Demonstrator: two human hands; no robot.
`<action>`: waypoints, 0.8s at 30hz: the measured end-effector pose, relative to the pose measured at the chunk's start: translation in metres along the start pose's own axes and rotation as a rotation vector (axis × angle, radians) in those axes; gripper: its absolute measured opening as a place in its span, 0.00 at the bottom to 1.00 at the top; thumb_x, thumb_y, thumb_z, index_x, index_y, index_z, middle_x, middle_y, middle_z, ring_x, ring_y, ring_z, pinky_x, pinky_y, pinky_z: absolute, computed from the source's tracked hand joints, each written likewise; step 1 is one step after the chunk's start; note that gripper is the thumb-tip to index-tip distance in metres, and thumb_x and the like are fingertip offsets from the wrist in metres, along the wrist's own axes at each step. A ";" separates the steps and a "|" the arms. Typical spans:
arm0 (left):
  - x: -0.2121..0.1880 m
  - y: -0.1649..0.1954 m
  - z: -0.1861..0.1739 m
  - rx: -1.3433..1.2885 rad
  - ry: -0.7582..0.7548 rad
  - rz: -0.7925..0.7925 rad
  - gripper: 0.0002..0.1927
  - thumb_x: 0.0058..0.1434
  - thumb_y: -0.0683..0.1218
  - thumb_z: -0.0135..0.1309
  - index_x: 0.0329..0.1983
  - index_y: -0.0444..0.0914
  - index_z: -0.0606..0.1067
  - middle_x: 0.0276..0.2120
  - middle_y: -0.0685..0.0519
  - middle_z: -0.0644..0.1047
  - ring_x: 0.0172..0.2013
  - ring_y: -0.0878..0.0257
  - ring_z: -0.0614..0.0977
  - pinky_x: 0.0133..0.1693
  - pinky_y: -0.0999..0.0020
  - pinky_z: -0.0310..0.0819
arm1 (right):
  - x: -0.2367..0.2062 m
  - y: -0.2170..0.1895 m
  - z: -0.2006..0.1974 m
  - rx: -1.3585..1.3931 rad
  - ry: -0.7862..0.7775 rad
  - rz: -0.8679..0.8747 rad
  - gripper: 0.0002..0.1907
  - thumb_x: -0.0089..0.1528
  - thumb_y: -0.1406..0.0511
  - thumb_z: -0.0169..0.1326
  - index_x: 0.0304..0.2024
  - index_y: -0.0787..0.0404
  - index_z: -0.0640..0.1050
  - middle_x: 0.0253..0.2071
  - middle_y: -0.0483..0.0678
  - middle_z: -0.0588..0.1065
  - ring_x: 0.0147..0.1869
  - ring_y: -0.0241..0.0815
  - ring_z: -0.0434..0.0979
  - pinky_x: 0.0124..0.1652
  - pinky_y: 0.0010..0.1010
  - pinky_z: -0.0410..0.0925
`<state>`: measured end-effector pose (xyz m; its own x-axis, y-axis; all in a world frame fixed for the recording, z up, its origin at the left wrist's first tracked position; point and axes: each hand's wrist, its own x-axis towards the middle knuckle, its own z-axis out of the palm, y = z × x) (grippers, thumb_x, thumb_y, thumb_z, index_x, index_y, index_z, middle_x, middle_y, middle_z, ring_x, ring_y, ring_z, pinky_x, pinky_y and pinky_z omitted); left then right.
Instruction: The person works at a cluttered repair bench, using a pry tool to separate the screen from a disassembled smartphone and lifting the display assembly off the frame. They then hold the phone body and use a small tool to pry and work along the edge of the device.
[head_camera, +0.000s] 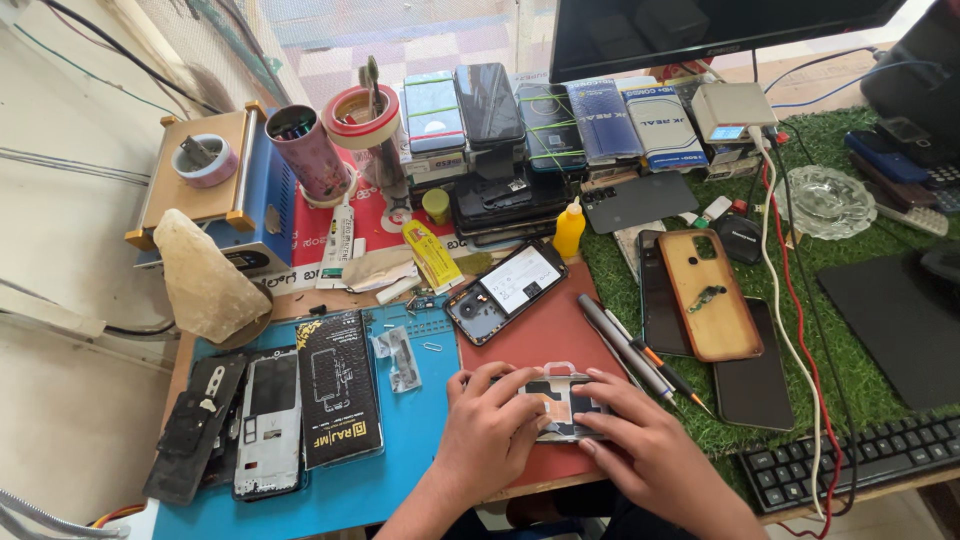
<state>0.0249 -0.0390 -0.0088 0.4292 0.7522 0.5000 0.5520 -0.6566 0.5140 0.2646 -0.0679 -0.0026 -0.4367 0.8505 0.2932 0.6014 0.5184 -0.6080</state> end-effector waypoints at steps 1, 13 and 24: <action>0.001 -0.001 0.000 -0.004 -0.002 -0.002 0.06 0.56 0.44 0.61 0.37 0.43 0.80 0.53 0.53 0.80 0.54 0.52 0.77 0.52 0.49 0.59 | 0.002 -0.001 0.002 -0.007 0.014 -0.018 0.15 0.58 0.67 0.60 0.46 0.65 0.82 0.61 0.54 0.74 0.73 0.56 0.66 0.63 0.45 0.63; -0.002 -0.009 0.006 -0.014 -0.008 0.001 0.08 0.56 0.45 0.62 0.39 0.47 0.81 0.54 0.55 0.80 0.54 0.53 0.77 0.54 0.51 0.60 | 0.023 -0.011 0.023 -0.021 0.090 -0.016 0.10 0.54 0.68 0.59 0.38 0.63 0.79 0.59 0.53 0.74 0.70 0.55 0.67 0.63 0.46 0.60; -0.035 0.017 0.011 0.217 0.162 -0.018 0.19 0.62 0.56 0.58 0.50 0.41 0.81 0.63 0.49 0.74 0.64 0.47 0.69 0.60 0.46 0.56 | 0.023 0.001 0.027 0.038 0.057 0.007 0.07 0.57 0.68 0.58 0.37 0.62 0.80 0.59 0.51 0.75 0.70 0.54 0.67 0.64 0.45 0.59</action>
<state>0.0273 -0.0759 -0.0249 0.3079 0.7333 0.6062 0.7062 -0.6031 0.3709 0.2373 -0.0504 -0.0167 -0.3930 0.8585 0.3295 0.5781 0.5093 -0.6375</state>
